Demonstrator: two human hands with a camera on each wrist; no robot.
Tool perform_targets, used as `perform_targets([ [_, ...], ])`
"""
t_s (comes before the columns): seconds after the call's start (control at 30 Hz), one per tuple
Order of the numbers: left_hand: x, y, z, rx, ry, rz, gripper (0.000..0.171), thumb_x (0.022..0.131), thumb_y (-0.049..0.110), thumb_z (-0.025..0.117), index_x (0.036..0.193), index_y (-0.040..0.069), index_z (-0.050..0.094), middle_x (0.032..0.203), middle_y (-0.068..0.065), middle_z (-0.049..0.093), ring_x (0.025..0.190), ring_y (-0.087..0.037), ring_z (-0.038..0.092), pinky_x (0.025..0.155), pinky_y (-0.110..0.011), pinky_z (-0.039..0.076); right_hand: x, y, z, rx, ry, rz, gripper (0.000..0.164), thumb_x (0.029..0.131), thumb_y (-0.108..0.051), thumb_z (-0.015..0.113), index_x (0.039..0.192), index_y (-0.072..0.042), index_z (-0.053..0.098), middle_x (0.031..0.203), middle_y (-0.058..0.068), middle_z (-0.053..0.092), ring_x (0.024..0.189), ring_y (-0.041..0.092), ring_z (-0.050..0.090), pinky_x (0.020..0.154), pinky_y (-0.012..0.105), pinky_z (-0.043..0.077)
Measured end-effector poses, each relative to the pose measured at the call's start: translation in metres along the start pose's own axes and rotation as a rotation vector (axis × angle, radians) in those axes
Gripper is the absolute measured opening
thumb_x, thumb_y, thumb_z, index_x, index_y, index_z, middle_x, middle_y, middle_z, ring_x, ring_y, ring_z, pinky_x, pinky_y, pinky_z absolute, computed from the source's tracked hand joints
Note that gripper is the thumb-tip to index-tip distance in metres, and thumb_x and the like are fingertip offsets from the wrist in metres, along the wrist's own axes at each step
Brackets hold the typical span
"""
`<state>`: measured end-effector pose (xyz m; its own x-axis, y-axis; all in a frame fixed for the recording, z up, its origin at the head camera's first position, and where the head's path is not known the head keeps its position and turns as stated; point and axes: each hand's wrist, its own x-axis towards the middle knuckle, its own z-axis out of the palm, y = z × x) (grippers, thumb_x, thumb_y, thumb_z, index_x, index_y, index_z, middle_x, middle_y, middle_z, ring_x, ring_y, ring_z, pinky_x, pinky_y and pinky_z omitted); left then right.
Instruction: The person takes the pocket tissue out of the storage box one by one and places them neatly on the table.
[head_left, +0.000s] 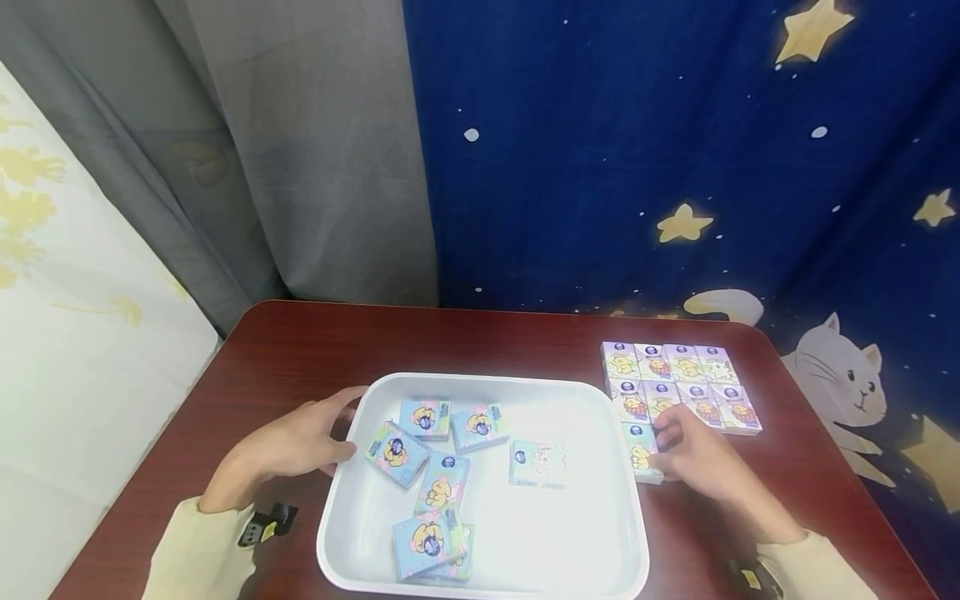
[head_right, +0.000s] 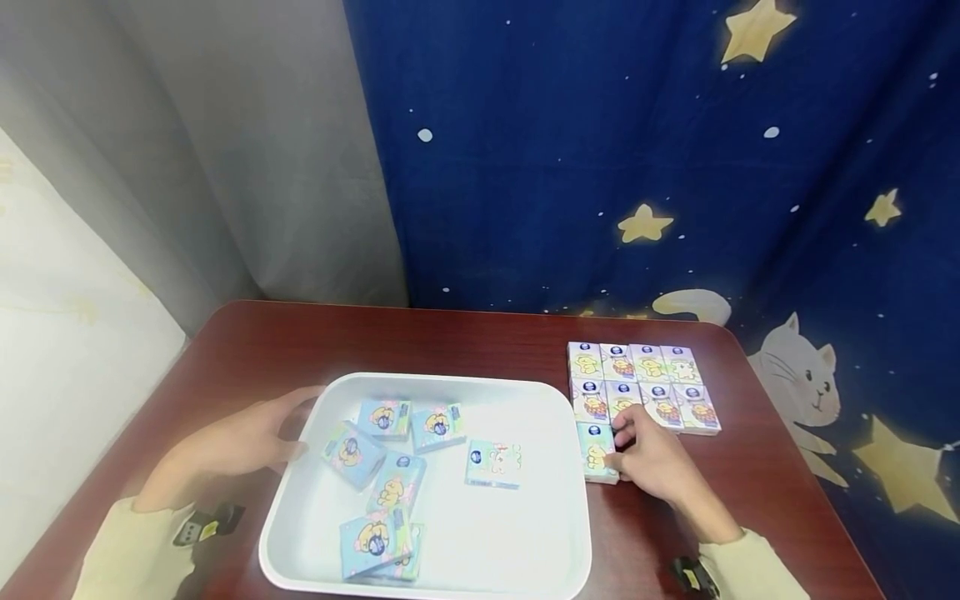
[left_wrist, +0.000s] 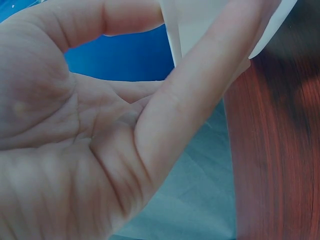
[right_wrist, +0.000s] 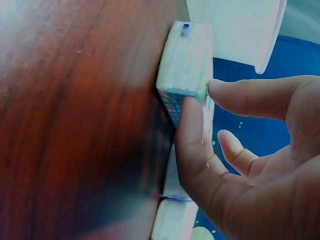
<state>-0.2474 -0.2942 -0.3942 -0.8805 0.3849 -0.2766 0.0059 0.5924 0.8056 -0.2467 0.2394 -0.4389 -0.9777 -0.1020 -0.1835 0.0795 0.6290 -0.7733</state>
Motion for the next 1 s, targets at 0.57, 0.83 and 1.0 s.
perform_targets([
  [0.57,0.000,0.001,0.000,0.002,0.002,0.003,0.083,0.092,-0.006,0.076,0.164,-0.006,0.034,0.138,-0.029,0.064,0.095,-0.030,0.077,0.068,-0.047,0.069,0.001,-0.058,-0.004,-0.228,0.021,-0.190,0.032,0.090,-0.009,0.085,0.111,-0.006,0.062,0.102,0.008,0.071,0.071,0.019,0.067,0.061,0.036,0.052],
  [0.83,0.000,0.002,0.002,0.009,0.007,-0.001,0.081,0.093,-0.006,0.075,0.163,-0.006,0.035,0.137,-0.029,0.064,0.096,-0.030,0.077,0.069,-0.048,0.069,0.005,-0.087,0.013,-0.286,-0.018,-0.313,0.032,0.087,-0.006,0.087,0.110,-0.007,0.064,0.098,0.004,0.070,0.080,0.017,0.060,0.071,0.037,0.052],
  [1.0,0.000,0.002,0.001,0.015,0.010,0.002,0.081,0.093,-0.007,0.075,0.162,-0.007,0.035,0.137,-0.029,0.064,0.095,-0.030,0.077,0.069,-0.048,0.069,0.008,-0.104,0.025,-0.310,-0.062,-0.339,0.032,0.087,-0.004,0.087,0.108,-0.011,0.063,0.097,0.004,0.070,0.076,0.017,0.058,0.070,0.037,0.052],
])
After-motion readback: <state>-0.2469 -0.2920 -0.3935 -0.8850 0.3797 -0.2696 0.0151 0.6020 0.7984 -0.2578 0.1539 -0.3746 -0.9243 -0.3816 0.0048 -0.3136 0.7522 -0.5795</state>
